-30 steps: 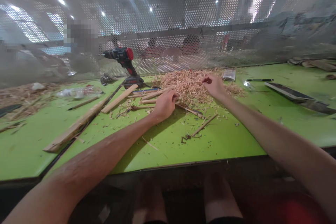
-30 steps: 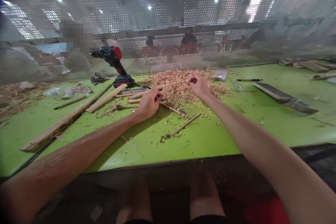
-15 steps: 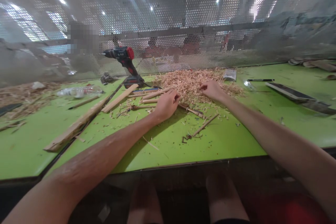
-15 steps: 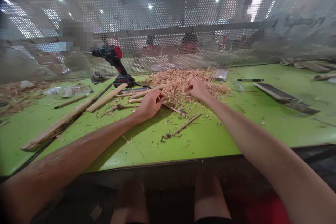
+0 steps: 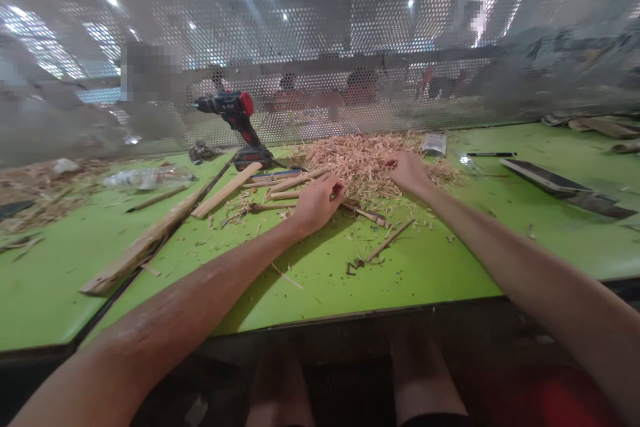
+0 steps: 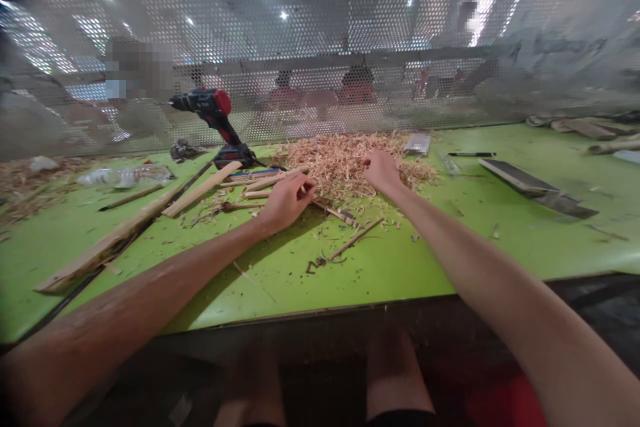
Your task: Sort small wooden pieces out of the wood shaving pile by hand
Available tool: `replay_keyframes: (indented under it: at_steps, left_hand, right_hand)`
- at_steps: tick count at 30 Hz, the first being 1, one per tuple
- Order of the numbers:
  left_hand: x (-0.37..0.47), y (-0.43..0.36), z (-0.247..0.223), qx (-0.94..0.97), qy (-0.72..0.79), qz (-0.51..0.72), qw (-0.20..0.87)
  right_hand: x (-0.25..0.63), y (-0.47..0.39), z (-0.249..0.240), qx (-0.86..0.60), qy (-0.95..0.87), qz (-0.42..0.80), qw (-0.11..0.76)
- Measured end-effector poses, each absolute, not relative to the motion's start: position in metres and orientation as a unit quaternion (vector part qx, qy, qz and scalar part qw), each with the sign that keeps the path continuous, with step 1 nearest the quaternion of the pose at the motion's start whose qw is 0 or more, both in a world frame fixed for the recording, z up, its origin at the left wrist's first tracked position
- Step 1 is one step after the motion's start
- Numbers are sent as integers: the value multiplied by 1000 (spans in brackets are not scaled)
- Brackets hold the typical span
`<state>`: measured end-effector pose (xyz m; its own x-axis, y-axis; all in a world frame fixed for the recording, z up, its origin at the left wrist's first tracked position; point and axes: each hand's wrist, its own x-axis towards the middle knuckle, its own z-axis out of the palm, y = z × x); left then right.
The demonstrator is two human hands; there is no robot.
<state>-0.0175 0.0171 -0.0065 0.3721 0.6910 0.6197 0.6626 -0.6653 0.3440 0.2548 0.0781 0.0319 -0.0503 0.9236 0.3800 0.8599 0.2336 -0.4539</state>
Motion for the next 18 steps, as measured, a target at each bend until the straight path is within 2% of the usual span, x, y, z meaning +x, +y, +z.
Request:
replay_keyframes:
  at_steps: [9,18]
  left_hand:
    - [-14,14,0,824,404,397,9]
    - [-10,11,5,834,417,361,18]
  right_hand:
    - [252,90,32,-615,-719,-18,323]
    - [257,160,58,-633,-683,-26,364]
